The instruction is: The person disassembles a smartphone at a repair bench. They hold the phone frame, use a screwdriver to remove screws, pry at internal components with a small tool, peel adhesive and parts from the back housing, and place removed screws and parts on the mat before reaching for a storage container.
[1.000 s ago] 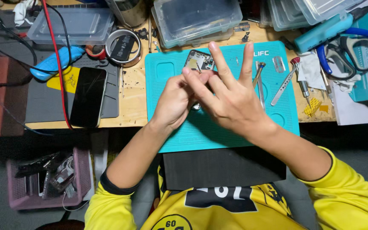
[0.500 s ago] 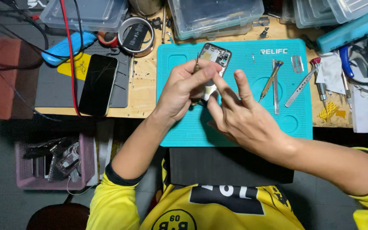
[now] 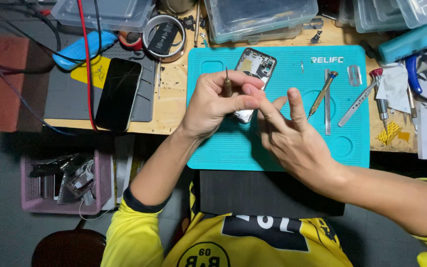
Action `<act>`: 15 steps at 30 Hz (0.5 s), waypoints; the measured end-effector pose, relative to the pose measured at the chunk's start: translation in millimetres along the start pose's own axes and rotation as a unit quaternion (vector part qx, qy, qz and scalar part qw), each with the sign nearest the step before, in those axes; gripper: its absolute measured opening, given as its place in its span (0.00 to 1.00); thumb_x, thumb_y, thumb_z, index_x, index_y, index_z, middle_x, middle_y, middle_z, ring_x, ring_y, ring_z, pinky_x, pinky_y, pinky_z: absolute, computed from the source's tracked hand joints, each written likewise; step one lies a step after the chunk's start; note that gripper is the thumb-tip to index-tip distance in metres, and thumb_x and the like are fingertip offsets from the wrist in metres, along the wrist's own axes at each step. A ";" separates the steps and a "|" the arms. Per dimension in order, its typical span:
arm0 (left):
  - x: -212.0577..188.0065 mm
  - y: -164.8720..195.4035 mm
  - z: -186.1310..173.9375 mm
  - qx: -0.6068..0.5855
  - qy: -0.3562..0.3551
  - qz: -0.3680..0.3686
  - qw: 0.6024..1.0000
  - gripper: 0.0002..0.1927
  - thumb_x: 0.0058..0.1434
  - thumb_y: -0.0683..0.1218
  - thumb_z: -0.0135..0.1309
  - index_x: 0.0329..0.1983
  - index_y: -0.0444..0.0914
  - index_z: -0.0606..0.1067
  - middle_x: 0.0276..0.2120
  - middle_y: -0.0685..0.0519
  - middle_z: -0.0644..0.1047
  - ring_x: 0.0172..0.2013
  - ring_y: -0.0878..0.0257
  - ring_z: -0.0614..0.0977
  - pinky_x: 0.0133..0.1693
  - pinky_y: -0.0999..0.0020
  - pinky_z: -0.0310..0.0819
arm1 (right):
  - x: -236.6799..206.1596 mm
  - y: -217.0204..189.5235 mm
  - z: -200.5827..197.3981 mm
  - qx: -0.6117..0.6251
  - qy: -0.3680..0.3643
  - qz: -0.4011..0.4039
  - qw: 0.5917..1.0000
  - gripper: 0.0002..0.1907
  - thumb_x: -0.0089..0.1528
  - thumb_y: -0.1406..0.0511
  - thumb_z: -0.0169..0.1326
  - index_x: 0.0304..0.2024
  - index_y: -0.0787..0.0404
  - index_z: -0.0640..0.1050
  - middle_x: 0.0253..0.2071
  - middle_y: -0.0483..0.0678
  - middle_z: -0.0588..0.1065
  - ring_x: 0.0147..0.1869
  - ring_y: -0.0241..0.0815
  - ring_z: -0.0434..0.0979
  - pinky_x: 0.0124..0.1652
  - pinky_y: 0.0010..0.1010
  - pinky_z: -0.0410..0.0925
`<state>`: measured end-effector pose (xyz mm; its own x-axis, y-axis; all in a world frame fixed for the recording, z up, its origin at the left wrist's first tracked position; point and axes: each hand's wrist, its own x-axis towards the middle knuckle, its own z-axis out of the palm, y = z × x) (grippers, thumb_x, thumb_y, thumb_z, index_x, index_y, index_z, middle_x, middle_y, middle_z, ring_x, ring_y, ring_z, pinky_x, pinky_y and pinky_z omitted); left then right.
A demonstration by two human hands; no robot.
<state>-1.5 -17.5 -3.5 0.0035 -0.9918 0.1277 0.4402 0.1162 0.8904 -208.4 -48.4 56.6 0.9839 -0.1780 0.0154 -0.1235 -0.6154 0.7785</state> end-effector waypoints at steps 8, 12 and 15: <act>0.8 3.3 5.2 0.013 0.013 -0.010 1.000 0.14 0.62 0.36 0.65 0.51 0.30 0.80 0.41 0.51 0.82 0.41 0.67 0.83 0.46 0.73 0.78 | -0.2 -2.6 6.8 0.062 0.066 0.033 0.995 0.18 0.61 0.60 0.47 0.44 0.63 0.81 0.53 0.60 0.78 0.79 0.54 0.55 0.67 0.74 0.36; 4.2 -1.9 12.3 -0.026 0.040 -0.037 0.998 0.16 0.66 0.38 0.61 0.57 0.29 0.77 0.45 0.51 0.81 0.44 0.69 0.81 0.49 0.74 0.76 | 2.5 1.0 13.3 0.289 0.220 0.102 0.926 0.11 0.66 0.61 0.58 0.35 0.63 0.80 0.31 0.50 0.72 0.68 0.53 0.77 0.67 0.72 0.49; 10.2 -7.1 14.1 -0.089 0.040 -0.036 0.995 0.18 0.71 0.41 0.55 0.62 0.28 0.74 0.48 0.48 0.79 0.33 0.73 0.70 0.35 0.78 0.64 | 1.2 3.7 15.5 0.427 0.270 0.183 0.843 0.07 0.62 0.65 0.67 0.37 0.62 0.82 0.31 0.48 0.76 0.47 0.47 0.81 0.63 0.59 0.60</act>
<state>-17.3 -27.7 -2.4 0.0342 -0.9991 0.0260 0.5943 0.0413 0.8032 -209.7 -62.8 49.8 0.7462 -0.2425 0.6200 -0.2530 -0.9647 -0.0728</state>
